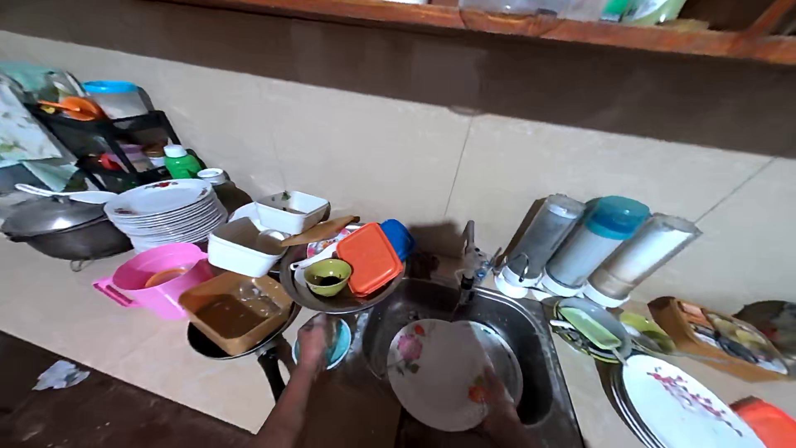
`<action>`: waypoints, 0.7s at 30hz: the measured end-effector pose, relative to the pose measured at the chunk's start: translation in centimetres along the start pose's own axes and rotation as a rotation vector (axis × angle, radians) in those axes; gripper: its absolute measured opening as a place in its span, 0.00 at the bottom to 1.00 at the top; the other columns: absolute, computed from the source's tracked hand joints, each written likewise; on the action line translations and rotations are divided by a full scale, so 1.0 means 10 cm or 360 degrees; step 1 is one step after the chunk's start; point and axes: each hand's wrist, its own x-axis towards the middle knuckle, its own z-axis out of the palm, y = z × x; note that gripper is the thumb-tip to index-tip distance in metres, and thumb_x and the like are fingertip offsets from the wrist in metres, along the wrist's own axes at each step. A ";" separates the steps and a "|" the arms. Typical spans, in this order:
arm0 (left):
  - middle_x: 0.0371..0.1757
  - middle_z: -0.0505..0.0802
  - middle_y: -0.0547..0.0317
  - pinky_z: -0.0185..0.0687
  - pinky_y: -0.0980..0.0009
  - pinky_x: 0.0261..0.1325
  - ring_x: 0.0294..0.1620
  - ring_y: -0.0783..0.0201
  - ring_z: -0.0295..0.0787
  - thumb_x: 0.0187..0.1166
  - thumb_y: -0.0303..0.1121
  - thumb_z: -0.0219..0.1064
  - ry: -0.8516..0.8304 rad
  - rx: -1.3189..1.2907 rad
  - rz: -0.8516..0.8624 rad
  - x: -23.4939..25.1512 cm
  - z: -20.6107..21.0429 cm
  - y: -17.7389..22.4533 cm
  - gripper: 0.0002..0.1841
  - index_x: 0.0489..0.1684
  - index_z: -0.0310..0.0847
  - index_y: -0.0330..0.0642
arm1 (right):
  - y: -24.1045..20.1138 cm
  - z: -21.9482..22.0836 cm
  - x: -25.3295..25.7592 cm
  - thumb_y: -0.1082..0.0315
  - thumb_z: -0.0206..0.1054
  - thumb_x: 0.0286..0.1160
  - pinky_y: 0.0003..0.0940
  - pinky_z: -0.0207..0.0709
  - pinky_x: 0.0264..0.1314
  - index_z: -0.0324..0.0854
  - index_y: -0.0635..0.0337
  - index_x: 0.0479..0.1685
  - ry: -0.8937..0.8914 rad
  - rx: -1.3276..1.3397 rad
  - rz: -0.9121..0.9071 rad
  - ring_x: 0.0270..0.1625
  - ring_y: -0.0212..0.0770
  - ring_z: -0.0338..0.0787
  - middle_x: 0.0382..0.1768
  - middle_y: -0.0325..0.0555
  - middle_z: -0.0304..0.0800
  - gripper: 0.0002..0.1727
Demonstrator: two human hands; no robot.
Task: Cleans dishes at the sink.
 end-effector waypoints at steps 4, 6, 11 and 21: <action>0.31 0.91 0.55 0.88 0.69 0.28 0.27 0.62 0.91 0.94 0.45 0.31 -0.0611 -0.1077 -0.0490 -0.45 0.52 0.00 0.27 0.48 0.76 0.39 | -0.10 -0.06 0.00 0.47 0.39 0.95 0.38 0.88 0.38 0.73 0.56 0.64 -0.0204 0.0135 0.0129 0.37 0.36 0.92 0.37 0.44 0.90 0.25; 0.43 0.93 0.49 0.88 0.70 0.47 0.42 0.63 0.91 0.93 0.29 0.34 -0.0900 -0.0557 -0.0203 -0.87 0.93 -0.02 0.22 0.58 0.78 0.29 | -0.14 0.01 -0.05 0.47 0.38 0.95 0.41 0.90 0.43 0.74 0.57 0.65 -0.0354 0.0237 0.0133 0.42 0.39 0.94 0.41 0.45 0.92 0.26; 0.89 0.72 0.45 0.41 0.41 0.94 0.94 0.44 0.56 0.93 0.46 0.47 -0.1283 0.0913 0.1396 -1.38 1.66 -0.10 0.28 0.84 0.72 0.40 | -0.15 0.14 -0.16 0.55 0.39 0.96 0.36 0.86 0.56 0.73 0.62 0.71 -0.0586 0.0059 -0.0266 0.51 0.35 0.90 0.49 0.46 0.90 0.25; 0.83 0.77 0.34 0.51 0.39 0.91 0.89 0.36 0.65 0.87 0.41 0.57 -0.1186 0.0679 0.1768 -1.44 1.96 -0.13 0.27 0.78 0.76 0.30 | -0.53 0.07 -0.19 0.62 0.47 0.94 0.30 0.87 0.38 0.79 0.69 0.61 -0.0191 -0.0286 -0.0834 0.32 0.30 0.89 0.33 0.41 0.90 0.20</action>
